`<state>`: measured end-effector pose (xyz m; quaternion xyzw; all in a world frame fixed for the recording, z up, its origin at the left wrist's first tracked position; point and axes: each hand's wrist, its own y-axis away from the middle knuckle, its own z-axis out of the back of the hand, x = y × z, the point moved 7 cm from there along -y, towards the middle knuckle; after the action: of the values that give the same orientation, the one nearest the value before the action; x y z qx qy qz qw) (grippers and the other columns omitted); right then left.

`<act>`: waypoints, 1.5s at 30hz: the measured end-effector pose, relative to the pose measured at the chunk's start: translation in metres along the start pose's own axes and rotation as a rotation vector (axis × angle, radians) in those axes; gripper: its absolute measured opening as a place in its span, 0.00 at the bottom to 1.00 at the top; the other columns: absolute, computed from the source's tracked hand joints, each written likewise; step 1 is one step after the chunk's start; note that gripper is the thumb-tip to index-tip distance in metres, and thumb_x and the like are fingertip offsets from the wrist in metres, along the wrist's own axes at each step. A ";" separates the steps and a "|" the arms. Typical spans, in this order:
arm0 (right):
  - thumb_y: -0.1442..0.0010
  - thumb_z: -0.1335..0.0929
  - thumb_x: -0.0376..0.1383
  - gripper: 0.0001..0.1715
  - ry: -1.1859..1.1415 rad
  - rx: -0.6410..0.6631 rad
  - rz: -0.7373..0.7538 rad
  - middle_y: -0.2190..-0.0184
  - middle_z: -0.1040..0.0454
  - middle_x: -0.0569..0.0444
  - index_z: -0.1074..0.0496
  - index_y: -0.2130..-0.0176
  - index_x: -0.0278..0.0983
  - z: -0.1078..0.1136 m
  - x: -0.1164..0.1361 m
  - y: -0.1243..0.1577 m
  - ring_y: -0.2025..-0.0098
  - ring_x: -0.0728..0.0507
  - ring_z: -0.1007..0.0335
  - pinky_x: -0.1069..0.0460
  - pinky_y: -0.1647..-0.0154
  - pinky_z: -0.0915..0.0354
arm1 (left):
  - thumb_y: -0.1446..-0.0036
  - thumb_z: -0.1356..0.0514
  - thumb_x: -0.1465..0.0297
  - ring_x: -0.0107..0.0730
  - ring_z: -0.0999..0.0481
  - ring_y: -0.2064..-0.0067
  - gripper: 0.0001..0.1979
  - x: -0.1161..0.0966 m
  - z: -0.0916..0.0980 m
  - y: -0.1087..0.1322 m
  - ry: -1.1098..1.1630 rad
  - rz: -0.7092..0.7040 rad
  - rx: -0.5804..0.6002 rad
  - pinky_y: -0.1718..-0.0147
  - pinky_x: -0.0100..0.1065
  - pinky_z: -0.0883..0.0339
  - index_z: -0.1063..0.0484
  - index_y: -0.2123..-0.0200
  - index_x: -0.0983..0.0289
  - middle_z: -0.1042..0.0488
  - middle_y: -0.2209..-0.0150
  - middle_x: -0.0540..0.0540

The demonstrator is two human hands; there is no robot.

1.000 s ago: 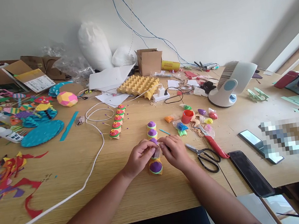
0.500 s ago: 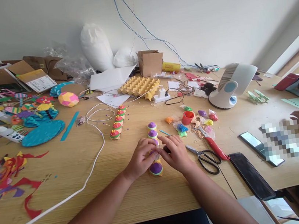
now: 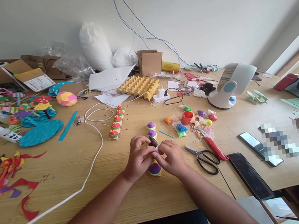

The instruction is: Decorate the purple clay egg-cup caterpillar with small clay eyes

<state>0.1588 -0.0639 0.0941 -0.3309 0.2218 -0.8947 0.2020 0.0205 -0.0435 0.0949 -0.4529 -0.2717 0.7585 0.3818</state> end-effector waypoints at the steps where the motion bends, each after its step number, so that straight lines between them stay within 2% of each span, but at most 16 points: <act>1: 0.28 0.38 0.48 0.24 0.014 0.006 0.009 0.75 0.29 0.53 0.35 0.73 0.40 0.000 0.001 0.000 0.71 0.45 0.35 0.48 0.66 0.43 | 0.35 0.37 0.69 0.40 0.33 0.47 0.03 0.000 0.001 -0.001 -0.008 -0.004 -0.001 0.45 0.45 0.36 0.23 0.63 0.58 0.32 0.54 0.56; 5: 0.26 0.42 0.40 0.23 0.087 0.043 0.045 0.75 0.30 0.52 0.36 0.73 0.40 -0.001 0.004 0.000 0.70 0.44 0.36 0.48 0.66 0.44 | 0.35 0.38 0.72 0.37 0.32 0.53 0.03 -0.002 -0.001 -0.002 -0.024 -0.003 0.030 0.50 0.41 0.36 0.26 0.62 0.60 0.30 0.59 0.54; 12: 0.28 0.40 0.36 0.21 0.246 0.008 0.180 0.77 0.31 0.53 0.36 0.74 0.39 -0.006 0.015 0.003 0.71 0.44 0.39 0.47 0.66 0.48 | 0.34 0.49 0.74 0.39 0.36 0.61 0.08 -0.009 -0.010 0.000 -0.105 -0.075 0.155 0.60 0.41 0.38 0.37 0.68 0.61 0.34 0.68 0.54; 17: 0.29 0.38 0.35 0.20 0.318 -0.074 0.247 0.77 0.31 0.53 0.36 0.74 0.39 0.000 0.025 0.007 0.71 0.44 0.39 0.47 0.66 0.49 | 0.36 0.48 0.74 0.39 0.37 0.62 0.09 -0.007 -0.002 0.000 -0.215 -0.101 0.058 0.62 0.41 0.40 0.40 0.70 0.61 0.36 0.70 0.54; 21: 0.29 0.37 0.37 0.20 0.280 -0.093 0.200 0.76 0.29 0.53 0.34 0.74 0.39 0.006 0.017 0.004 0.71 0.44 0.37 0.47 0.67 0.46 | 0.36 0.46 0.74 0.40 0.35 0.60 0.08 -0.003 0.004 0.000 -0.226 -0.086 0.004 0.58 0.42 0.38 0.38 0.69 0.61 0.34 0.68 0.55; 23: 0.27 0.37 0.40 0.17 0.176 -0.061 0.137 0.71 0.26 0.52 0.30 0.68 0.39 0.008 0.005 0.001 0.67 0.43 0.32 0.47 0.64 0.41 | 0.34 0.47 0.75 0.40 0.33 0.58 0.06 0.003 0.010 0.000 -0.155 -0.032 -0.052 0.55 0.42 0.36 0.36 0.66 0.61 0.32 0.65 0.55; 25: 0.27 0.37 0.45 0.14 0.059 -0.052 0.082 0.60 0.22 0.48 0.27 0.53 0.40 0.011 -0.007 -0.003 0.57 0.40 0.27 0.45 0.55 0.34 | 0.32 0.49 0.74 0.39 0.31 0.57 0.07 0.014 0.018 0.000 -0.040 0.066 -0.122 0.54 0.41 0.35 0.34 0.63 0.62 0.30 0.62 0.56; 27: 0.32 0.33 0.53 0.31 0.026 -0.086 0.087 0.45 0.26 0.42 0.34 0.37 0.41 0.015 -0.013 -0.005 0.43 0.34 0.29 0.39 0.43 0.34 | 0.30 0.51 0.71 0.37 0.29 0.57 0.08 0.025 0.019 0.000 0.104 0.182 -0.123 0.54 0.39 0.34 0.32 0.60 0.62 0.29 0.60 0.56; 29: 0.40 0.29 0.59 0.51 0.030 -0.099 0.167 0.34 0.34 0.38 0.46 0.29 0.41 0.016 -0.010 -0.006 0.32 0.29 0.39 0.34 0.34 0.40 | 0.29 0.51 0.69 0.36 0.28 0.58 0.11 0.029 0.011 0.001 0.241 0.262 -0.035 0.55 0.38 0.34 0.30 0.59 0.63 0.28 0.60 0.56; 31: 0.42 0.27 0.58 0.56 0.047 -0.046 0.245 0.32 0.35 0.39 0.50 0.27 0.43 0.011 -0.006 -0.006 0.28 0.28 0.44 0.31 0.29 0.47 | 0.29 0.51 0.68 0.35 0.29 0.58 0.11 0.025 0.001 0.002 0.336 0.277 0.068 0.56 0.37 0.33 0.29 0.59 0.63 0.28 0.60 0.56; 33: 0.39 0.28 0.55 0.49 0.049 0.032 0.267 0.38 0.28 0.43 0.46 0.28 0.45 0.003 -0.004 -0.005 0.33 0.30 0.36 0.31 0.28 0.49 | 0.30 0.50 0.67 0.35 0.29 0.59 0.12 0.019 -0.007 0.003 0.393 0.266 0.132 0.56 0.36 0.33 0.30 0.63 0.63 0.29 0.62 0.55; 36: 0.35 0.29 0.51 0.36 0.006 0.059 0.217 0.51 0.21 0.46 0.36 0.33 0.46 -0.003 -0.009 -0.004 0.48 0.35 0.25 0.35 0.37 0.37 | 0.30 0.50 0.67 0.35 0.30 0.59 0.13 0.019 -0.012 0.003 0.422 0.292 0.167 0.57 0.36 0.34 0.31 0.66 0.63 0.29 0.63 0.55; 38: 0.36 0.28 0.51 0.34 -0.039 0.051 0.172 0.54 0.21 0.46 0.33 0.36 0.45 -0.004 -0.013 -0.004 0.53 0.36 0.25 0.40 0.48 0.30 | 0.30 0.50 0.67 0.35 0.30 0.58 0.13 0.021 -0.013 0.003 0.419 0.310 0.168 0.56 0.37 0.34 0.30 0.66 0.63 0.29 0.63 0.55; 40: 0.38 0.27 0.51 0.33 -0.096 0.045 0.150 0.54 0.22 0.45 0.31 0.38 0.43 -0.004 -0.014 -0.003 0.55 0.37 0.25 0.43 0.54 0.29 | 0.31 0.49 0.67 0.35 0.29 0.58 0.12 0.024 -0.011 0.003 0.406 0.317 0.144 0.56 0.36 0.34 0.30 0.66 0.63 0.28 0.63 0.55; 43: 0.41 0.25 0.51 0.30 -0.211 0.023 0.100 0.57 0.21 0.47 0.26 0.44 0.43 -0.001 -0.016 -0.004 0.58 0.38 0.26 0.44 0.56 0.30 | 0.31 0.47 0.66 0.36 0.28 0.57 0.13 0.026 -0.007 0.002 0.397 0.333 0.106 0.54 0.36 0.33 0.30 0.68 0.63 0.27 0.63 0.55; 45: 0.41 0.25 0.51 0.25 -0.327 -0.045 -0.025 0.59 0.22 0.49 0.24 0.48 0.43 0.005 -0.026 -0.006 0.59 0.40 0.27 0.45 0.56 0.31 | 0.30 0.46 0.63 0.36 0.26 0.55 0.14 0.030 -0.004 0.001 0.426 0.377 0.077 0.52 0.36 0.33 0.28 0.67 0.62 0.25 0.61 0.55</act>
<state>0.1791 -0.0471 0.0870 -0.4794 0.2020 -0.8261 0.2169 0.0153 -0.0192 0.0780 -0.6296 -0.0675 0.7136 0.2996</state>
